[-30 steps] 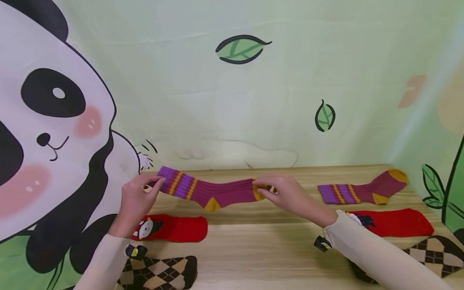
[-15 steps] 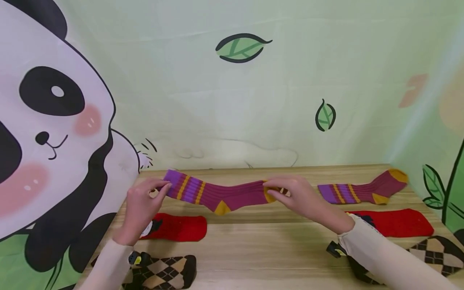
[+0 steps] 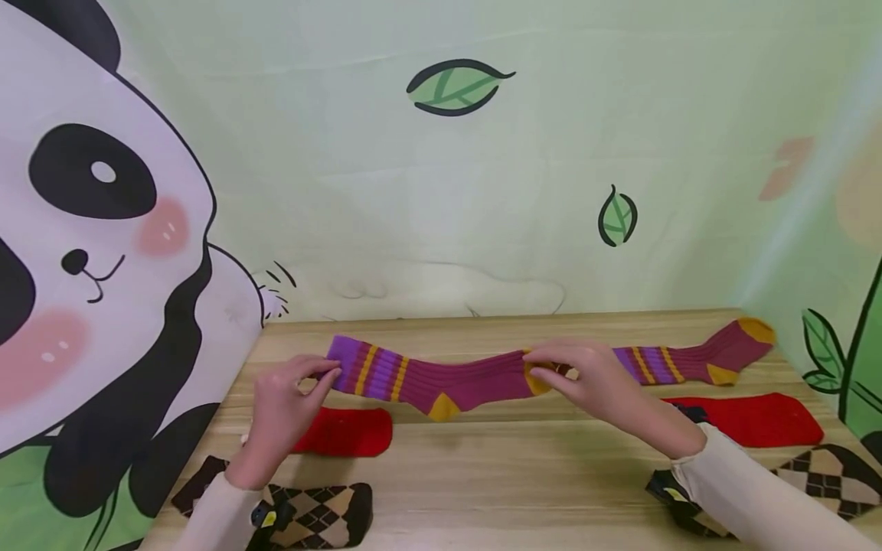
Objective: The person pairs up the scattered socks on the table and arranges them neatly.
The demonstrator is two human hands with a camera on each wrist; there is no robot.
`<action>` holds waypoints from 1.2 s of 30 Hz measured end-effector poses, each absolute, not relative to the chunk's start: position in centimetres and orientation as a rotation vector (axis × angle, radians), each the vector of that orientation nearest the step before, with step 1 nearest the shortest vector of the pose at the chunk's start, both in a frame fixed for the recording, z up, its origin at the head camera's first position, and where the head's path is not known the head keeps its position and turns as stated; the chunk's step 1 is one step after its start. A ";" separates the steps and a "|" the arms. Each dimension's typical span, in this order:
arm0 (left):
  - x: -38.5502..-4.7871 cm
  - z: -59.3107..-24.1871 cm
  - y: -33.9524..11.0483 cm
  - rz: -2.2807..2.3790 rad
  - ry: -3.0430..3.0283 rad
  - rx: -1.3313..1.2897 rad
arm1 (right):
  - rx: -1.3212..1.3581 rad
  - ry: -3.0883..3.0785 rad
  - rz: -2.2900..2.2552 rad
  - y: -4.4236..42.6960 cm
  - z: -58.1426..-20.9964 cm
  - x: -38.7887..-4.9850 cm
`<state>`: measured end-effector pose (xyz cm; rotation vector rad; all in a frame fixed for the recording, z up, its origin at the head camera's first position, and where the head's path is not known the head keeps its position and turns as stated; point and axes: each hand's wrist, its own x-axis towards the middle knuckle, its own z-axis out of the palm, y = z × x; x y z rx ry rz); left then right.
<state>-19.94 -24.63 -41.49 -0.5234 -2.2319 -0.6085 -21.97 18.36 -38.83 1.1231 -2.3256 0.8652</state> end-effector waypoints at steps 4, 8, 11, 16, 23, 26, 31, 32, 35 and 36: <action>-19.4 -41.6 -24.0 -0.607 -2.221 -0.541 | 1.139 -2.289 0.836 19.0 -38.7 -21.6; -18.9 -41.6 -23.4 -0.616 -2.200 -0.569 | 1.130 -2.253 0.802 19.8 -38.6 -21.0; -18.6 -41.6 -23.0 -0.631 -2.209 -0.578 | 1.114 -2.261 0.793 20.5 -38.6 -20.6; -17.9 -41.6 -22.4 -0.678 -2.245 -0.582 | 1.115 -2.288 0.814 21.4 -38.7 -20.0; -17.2 -41.6 -21.7 -0.764 -2.221 -0.664 | 1.125 -2.290 0.834 22.4 -38.9 -19.6; -16.8 -41.6 -21.4 -0.781 -2.206 -0.689 | 1.124 -2.299 0.835 22.8 -39.0 -19.4; -16.1 -41.5 -21.0 -0.795 -2.227 -0.697 | 1.127 -2.321 0.838 23.3 -39.2 -18.7; -15.9 -41.5 -20.9 -0.803 -2.235 -0.698 | 1.121 -2.331 0.836 23.4 -39.2 -18.6; -15.6 -41.5 -20.7 -0.830 -2.243 -0.706 | 1.097 -2.364 0.830 23.8 -39.3 -18.2; -15.5 -41.6 -20.7 -0.841 -2.245 -0.708 | 1.086 -2.377 0.826 23.9 -39.3 -18.2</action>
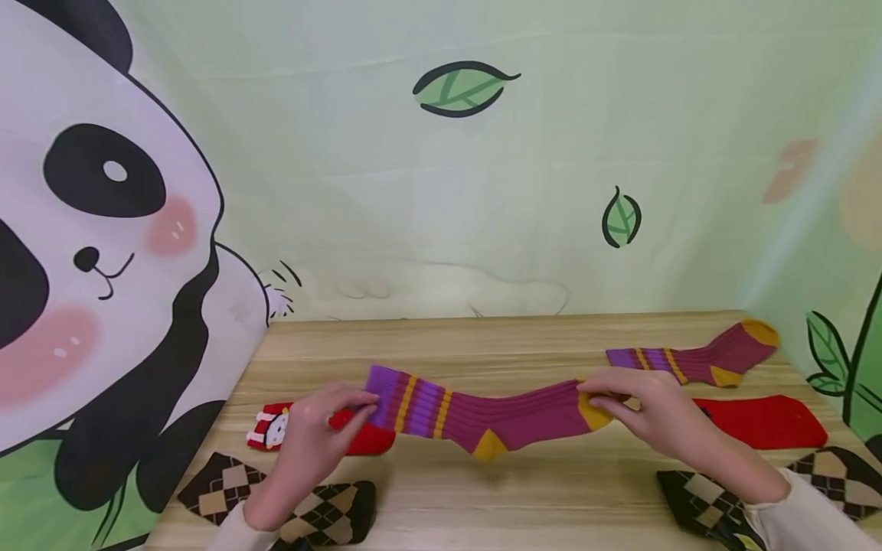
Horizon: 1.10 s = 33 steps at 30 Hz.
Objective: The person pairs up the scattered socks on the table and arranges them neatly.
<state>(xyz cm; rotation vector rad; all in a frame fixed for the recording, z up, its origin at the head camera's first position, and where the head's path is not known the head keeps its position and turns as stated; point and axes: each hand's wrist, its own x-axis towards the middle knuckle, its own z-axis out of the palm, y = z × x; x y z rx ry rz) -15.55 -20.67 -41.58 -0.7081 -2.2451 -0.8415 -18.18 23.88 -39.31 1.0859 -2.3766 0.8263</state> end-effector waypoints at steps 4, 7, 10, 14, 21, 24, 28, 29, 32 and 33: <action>-15.3 -41.9 -20.4 -0.850 -2.255 -0.708 | 1.055 -2.412 0.820 24.3 -39.7 -17.8; -15.1 -42.2 -20.2 -0.863 -2.261 -0.716 | 1.064 -2.418 0.838 24.5 -40.0 -17.5; -14.9 -42.3 -20.0 -0.884 -2.269 -0.726 | 1.076 -2.410 0.848 24.7 -40.3 -17.4; -14.7 -42.5 -19.5 -0.895 -2.296 -0.743 | 1.085 -2.393 0.840 25.1 -40.5 -17.3; -14.5 -42.9 -18.8 -0.904 -2.340 -0.746 | 1.103 -2.406 0.839 25.7 -41.0 -17.5; -14.4 -42.9 -18.6 -0.901 -2.362 -0.742 | 1.089 -2.442 0.848 26.0 -41.2 -17.5; -14.3 -43.0 -18.2 -0.904 -2.416 -0.735 | 1.077 -2.494 0.874 26.4 -41.6 -17.5; -14.3 -43.0 -18.1 -0.914 -2.430 -0.734 | 1.077 -2.505 0.879 26.5 -41.7 -17.5; -14.2 -43.2 -17.9 -0.955 -2.467 -0.739 | 1.074 -2.552 0.883 26.8 -41.9 -17.5; -14.1 -43.3 -17.8 -0.966 -2.480 -0.742 | 1.069 -2.574 0.881 26.9 -42.0 -17.5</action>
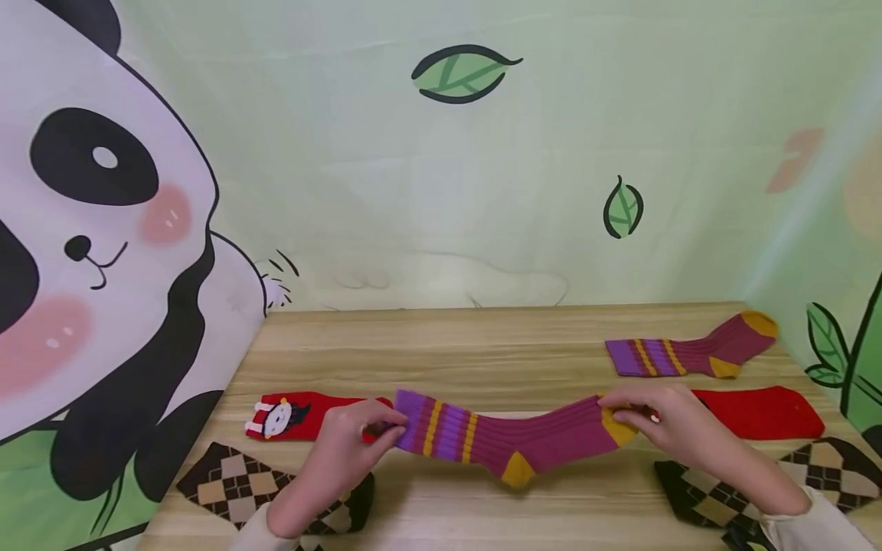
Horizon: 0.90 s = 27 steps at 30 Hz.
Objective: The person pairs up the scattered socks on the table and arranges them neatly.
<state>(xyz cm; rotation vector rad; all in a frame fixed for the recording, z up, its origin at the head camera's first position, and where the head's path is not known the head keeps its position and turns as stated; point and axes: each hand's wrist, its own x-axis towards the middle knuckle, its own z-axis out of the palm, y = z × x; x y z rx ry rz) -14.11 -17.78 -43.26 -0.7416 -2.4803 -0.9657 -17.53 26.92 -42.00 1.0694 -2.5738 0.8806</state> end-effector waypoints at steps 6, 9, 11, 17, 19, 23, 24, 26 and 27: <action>-13.9 -43.9 -17.3 -1.004 -2.550 -0.768 | 1.062 -2.786 0.922 27.5 -41.9 -17.5; -13.8 -44.1 -17.0 -1.024 -2.592 -0.775 | 1.062 -2.879 0.942 27.6 -41.9 -17.5; -13.7 -44.1 -16.9 -1.033 -2.632 -0.778 | 1.067 -2.908 0.942 27.7 -42.0 -17.5; -13.5 -44.2 -16.4 -1.061 -2.744 -0.805 | 1.141 -2.906 0.899 27.8 -42.5 -17.6; -13.4 -44.4 -16.3 -1.066 -2.772 -0.811 | 1.181 -2.890 0.875 27.9 -42.7 -17.6; -13.3 -44.8 -16.1 -1.055 -2.811 -0.815 | 1.226 -2.920 0.856 27.9 -43.2 -17.6; -13.3 -44.9 -16.0 -1.047 -2.814 -0.822 | 1.232 -2.933 0.850 27.9 -43.3 -17.6; -13.3 -45.0 -15.8 -1.039 -2.830 -0.831 | 1.242 -2.955 0.840 27.9 -43.4 -17.6; -13.3 -45.0 -15.7 -1.037 -2.838 -0.839 | 1.244 -2.966 0.840 28.0 -43.5 -17.5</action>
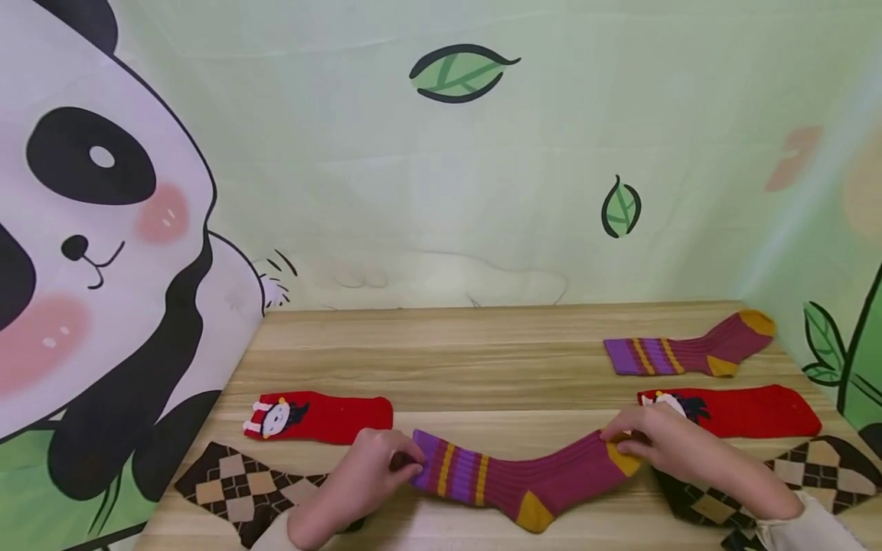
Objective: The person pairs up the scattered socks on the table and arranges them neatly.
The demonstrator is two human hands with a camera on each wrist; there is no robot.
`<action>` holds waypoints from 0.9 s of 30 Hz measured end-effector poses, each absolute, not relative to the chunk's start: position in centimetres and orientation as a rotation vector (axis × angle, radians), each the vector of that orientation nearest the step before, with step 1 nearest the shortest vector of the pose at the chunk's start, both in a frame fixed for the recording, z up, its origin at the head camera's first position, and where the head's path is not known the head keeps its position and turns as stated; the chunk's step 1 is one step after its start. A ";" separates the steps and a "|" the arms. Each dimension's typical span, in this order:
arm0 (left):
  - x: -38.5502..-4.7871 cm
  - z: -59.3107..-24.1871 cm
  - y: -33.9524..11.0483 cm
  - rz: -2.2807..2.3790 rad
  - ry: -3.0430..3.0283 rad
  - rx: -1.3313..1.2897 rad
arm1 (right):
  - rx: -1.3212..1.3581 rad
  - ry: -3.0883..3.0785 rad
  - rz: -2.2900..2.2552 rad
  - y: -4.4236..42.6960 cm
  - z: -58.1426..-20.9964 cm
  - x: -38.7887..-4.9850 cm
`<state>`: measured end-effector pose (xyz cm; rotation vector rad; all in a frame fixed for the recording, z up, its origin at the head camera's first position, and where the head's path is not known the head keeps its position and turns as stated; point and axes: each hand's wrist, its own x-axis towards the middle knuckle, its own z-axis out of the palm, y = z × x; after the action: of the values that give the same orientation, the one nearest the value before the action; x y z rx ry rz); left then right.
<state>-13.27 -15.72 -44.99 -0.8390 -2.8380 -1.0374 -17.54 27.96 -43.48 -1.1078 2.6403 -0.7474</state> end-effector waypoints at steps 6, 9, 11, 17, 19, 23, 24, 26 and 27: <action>-13.2 -45.3 -15.4 -1.028 -2.874 -0.879 | -1.118 2.615 -0.726 28.0 -43.9 -17.6; -13.2 -45.4 -15.3 -1.013 -2.909 -0.887 | -1.108 2.601 -0.725 28.0 -44.0 -17.7; -13.3 -45.4 -15.3 -1.010 -2.951 -0.878 | -1.095 2.589 -0.724 28.0 -44.2 -17.8; -13.4 -45.7 -15.3 -0.992 -3.019 -0.876 | -1.066 2.581 -0.703 27.9 -44.6 -17.9; -13.4 -45.9 -15.3 -0.978 -3.022 -0.891 | -1.056 2.587 -0.692 27.9 -44.8 -18.0; -13.5 -46.0 -15.3 -0.961 -3.024 -0.916 | -1.030 2.594 -0.668 27.8 -44.8 -18.0; -13.6 -46.0 -15.2 -0.958 -3.021 -0.921 | -1.027 2.596 -0.660 27.8 -44.9 -18.0; -13.6 -46.0 -15.2 -0.951 -3.018 -0.930 | -1.031 2.605 -0.645 27.7 -44.9 -18.1; -13.7 -46.1 -15.2 -0.948 -3.017 -0.934 | -1.034 2.609 -0.637 27.7 -44.9 -18.1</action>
<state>-13.68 -15.21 -46.07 -0.9344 -3.0166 -0.9481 -18.11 27.71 -44.88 -1.0340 2.6088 -0.6368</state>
